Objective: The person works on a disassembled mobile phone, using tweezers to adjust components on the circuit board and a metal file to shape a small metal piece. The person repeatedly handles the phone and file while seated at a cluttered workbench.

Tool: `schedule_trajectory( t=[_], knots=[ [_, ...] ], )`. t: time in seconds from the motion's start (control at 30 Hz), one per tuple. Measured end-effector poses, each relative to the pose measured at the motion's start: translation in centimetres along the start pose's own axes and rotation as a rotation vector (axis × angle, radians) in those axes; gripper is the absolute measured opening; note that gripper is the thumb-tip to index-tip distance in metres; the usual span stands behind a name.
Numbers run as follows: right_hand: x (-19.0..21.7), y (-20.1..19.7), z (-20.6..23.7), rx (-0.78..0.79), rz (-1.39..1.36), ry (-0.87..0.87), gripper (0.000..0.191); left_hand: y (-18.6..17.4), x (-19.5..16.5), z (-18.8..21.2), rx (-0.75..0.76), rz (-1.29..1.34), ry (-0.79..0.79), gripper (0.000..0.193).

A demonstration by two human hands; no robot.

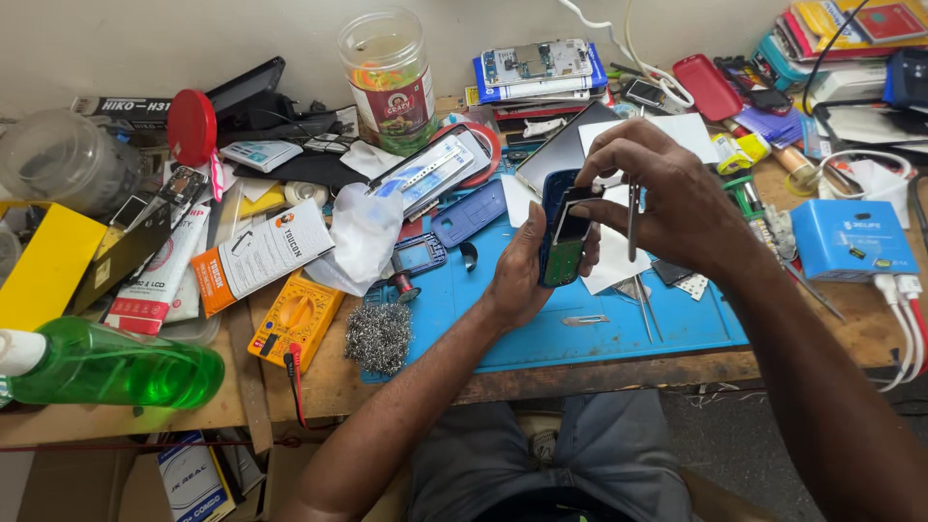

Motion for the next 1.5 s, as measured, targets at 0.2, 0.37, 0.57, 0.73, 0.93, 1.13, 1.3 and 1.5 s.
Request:
schedule_trajectory(
  t=[0.2, 0.37, 0.57, 0.73, 0.93, 1.13, 1.3, 1.5],
  knots=[
    [-0.3, 0.1, 0.5, 0.11, -0.097, 0.216, 0.038, -0.4, -0.1, 0.0, -0.02, 0.028, -0.016, 0.066],
    [-0.4, 0.5, 0.8, 0.077, -0.192, 0.227, 0.042, -0.9, 0.0, 0.0, -0.018, 0.104, -0.024, 0.065],
    [-1.2, 1.2, 1.2, 0.044, -0.283, 0.236, 0.039, -1.0, 0.4, 0.1, -0.008, 0.092, -0.055, 0.062],
    [-1.5, 1.6, 1.0, 0.073, -0.224, 0.254, 0.041, -1.2, 0.3, 0.1, 0.002, 0.107, -0.026, 0.06],
    [-0.5, 1.1, 0.7, -0.005, -0.091, 0.128, 0.034, -1.1, 0.2, -0.1, -0.062, 0.084, -0.058, 0.061],
    [-0.2, 1.3, 0.7, -0.061, -0.061, 0.088, 0.031, -0.6, -0.2, 0.0, -0.031, 0.055, -0.035, 0.062],
    [-0.2, 1.9, 0.7, -0.087, -0.039, 0.061, 0.032, -0.9, -0.3, 0.1, -0.076, 0.073, -0.037, 0.062],
    [-0.4, 2.2, 1.0, -0.13, -0.064, 0.099, 0.034, -0.8, 0.0, 0.0, -0.109, 0.092, -0.049, 0.06]
  ],
)
Point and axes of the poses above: each hand's wrist, its own z-axis away from the middle knuckle, its own y-axis out of the palm, x = y × z, the point moved 3 cm from there along -z, towards the middle knuckle, and after that the axes turned 14 degrees about -y, right-handed, at the moved point
